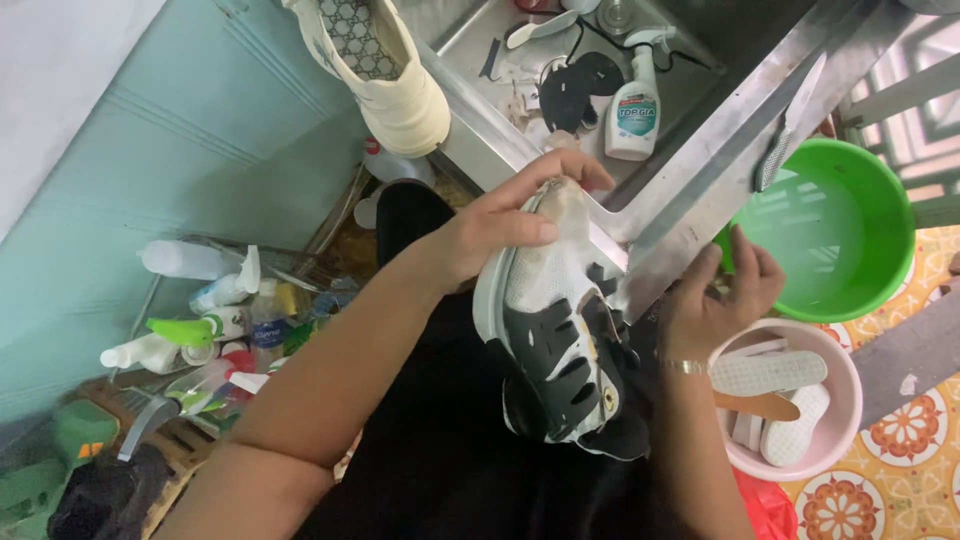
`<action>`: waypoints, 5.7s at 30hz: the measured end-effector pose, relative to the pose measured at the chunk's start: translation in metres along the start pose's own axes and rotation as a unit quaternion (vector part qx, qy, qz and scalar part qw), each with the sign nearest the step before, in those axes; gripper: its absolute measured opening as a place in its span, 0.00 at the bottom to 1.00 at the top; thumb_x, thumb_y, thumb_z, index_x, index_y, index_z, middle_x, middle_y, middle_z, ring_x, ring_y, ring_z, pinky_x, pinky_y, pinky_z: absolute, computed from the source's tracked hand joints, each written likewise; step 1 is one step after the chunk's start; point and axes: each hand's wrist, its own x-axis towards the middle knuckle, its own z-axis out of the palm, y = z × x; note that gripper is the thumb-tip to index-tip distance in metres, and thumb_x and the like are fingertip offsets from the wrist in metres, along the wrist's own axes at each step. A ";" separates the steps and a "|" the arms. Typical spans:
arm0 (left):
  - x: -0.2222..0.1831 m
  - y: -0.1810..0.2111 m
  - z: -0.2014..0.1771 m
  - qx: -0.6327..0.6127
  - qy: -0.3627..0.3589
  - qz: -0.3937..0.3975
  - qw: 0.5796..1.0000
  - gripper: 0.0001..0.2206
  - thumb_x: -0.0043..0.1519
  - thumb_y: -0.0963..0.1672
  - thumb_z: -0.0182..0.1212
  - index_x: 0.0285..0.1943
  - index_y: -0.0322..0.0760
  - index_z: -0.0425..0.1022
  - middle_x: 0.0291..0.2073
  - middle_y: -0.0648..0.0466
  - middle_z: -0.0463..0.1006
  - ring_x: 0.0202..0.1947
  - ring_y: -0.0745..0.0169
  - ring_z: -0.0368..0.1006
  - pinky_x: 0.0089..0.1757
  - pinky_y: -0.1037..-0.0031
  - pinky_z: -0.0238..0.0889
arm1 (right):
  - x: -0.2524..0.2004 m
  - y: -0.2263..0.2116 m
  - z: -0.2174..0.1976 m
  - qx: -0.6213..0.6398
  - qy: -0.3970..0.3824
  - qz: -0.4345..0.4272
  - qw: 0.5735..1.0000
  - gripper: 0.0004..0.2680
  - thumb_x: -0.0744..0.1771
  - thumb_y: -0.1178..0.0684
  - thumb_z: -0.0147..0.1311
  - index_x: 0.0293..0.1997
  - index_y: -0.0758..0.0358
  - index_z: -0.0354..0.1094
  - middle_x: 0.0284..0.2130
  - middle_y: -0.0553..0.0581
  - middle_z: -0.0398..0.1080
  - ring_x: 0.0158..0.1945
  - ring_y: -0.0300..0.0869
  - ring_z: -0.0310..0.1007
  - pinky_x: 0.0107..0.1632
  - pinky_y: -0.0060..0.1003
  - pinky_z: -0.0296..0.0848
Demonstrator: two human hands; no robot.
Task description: The person sits on the floor at a stainless steel sink and cleans sneakers by hand, scrubbing the midsoles and uppers with a small tool, working over the shoes on their lap. They handle the laces, pull out and reinsert an insole, and turn the shoes to clean different areas, with a green basin of water and cleaning supplies nearby.
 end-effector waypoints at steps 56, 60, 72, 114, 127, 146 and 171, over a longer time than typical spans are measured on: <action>-0.002 -0.010 0.096 0.321 0.096 -0.107 0.936 0.24 0.66 0.44 0.55 0.74 0.40 0.65 0.24 0.50 0.74 0.25 0.70 0.68 0.32 0.73 0.67 | 0.037 -0.114 -0.072 0.126 -0.093 -0.165 0.974 0.19 0.66 0.52 0.66 0.56 0.59 0.55 0.58 0.59 0.53 0.62 0.49 0.53 0.66 0.45 0.59; -0.006 -0.021 0.097 0.320 0.067 -0.019 0.945 0.25 0.68 0.44 0.58 0.75 0.37 0.63 0.45 0.47 0.83 0.44 0.67 0.80 0.46 0.73 0.74 | 0.032 -0.079 -0.076 0.087 -0.158 -0.224 0.958 0.07 0.66 0.59 0.62 0.43 0.62 0.65 0.49 0.54 0.61 0.53 0.51 0.60 0.57 0.45 0.63; -0.011 -0.117 0.068 -0.017 0.194 -0.166 0.967 0.40 0.60 0.40 0.60 0.82 0.43 0.42 0.69 0.51 0.61 0.67 0.61 0.59 0.62 0.70 0.58 | -0.009 -0.030 -0.015 0.260 -0.268 0.068 0.925 0.09 0.69 0.65 0.51 0.55 0.64 0.66 0.51 0.57 0.65 0.50 0.43 0.68 0.54 0.36 0.71; -0.029 -0.058 -0.009 0.403 0.075 -0.064 0.910 0.17 0.64 0.37 0.58 0.63 0.37 0.71 0.43 0.49 0.73 0.39 0.61 0.74 0.41 0.72 0.72 | 0.036 -0.029 0.033 0.210 -0.409 -0.106 0.882 0.09 0.70 0.68 0.52 0.52 0.62 0.74 0.57 0.56 0.71 0.64 0.50 0.68 0.65 0.41 0.66; -0.049 -0.133 0.012 -0.054 0.349 -0.201 0.914 0.14 0.71 0.45 0.53 0.62 0.35 0.65 0.47 0.54 0.74 0.48 0.68 0.72 0.53 0.74 0.67 | 0.060 -0.051 0.029 0.101 -0.449 -0.219 0.860 0.15 0.66 0.61 0.63 0.60 0.64 0.71 0.56 0.58 0.69 0.59 0.53 0.68 0.62 0.46 0.67; -0.012 -0.112 0.036 0.019 0.353 -0.281 0.892 0.12 0.64 0.43 0.58 0.52 0.29 0.74 0.39 0.50 0.83 0.38 0.66 0.78 0.41 0.72 0.73 | 0.053 -0.024 0.048 0.113 -0.415 -0.188 0.883 0.09 0.72 0.47 0.52 0.42 0.62 0.71 0.45 0.58 0.69 0.48 0.52 0.62 0.56 0.43 0.59; -0.011 -0.108 0.036 0.057 0.368 -0.269 0.888 0.10 0.62 0.42 0.62 0.49 0.31 0.78 0.34 0.52 0.83 0.37 0.68 0.77 0.40 0.73 0.71 | 0.062 -0.024 0.045 0.106 -0.454 -0.352 0.812 0.11 0.68 0.42 0.49 0.43 0.48 0.79 0.45 0.51 0.72 0.50 0.54 0.65 0.55 0.50 0.57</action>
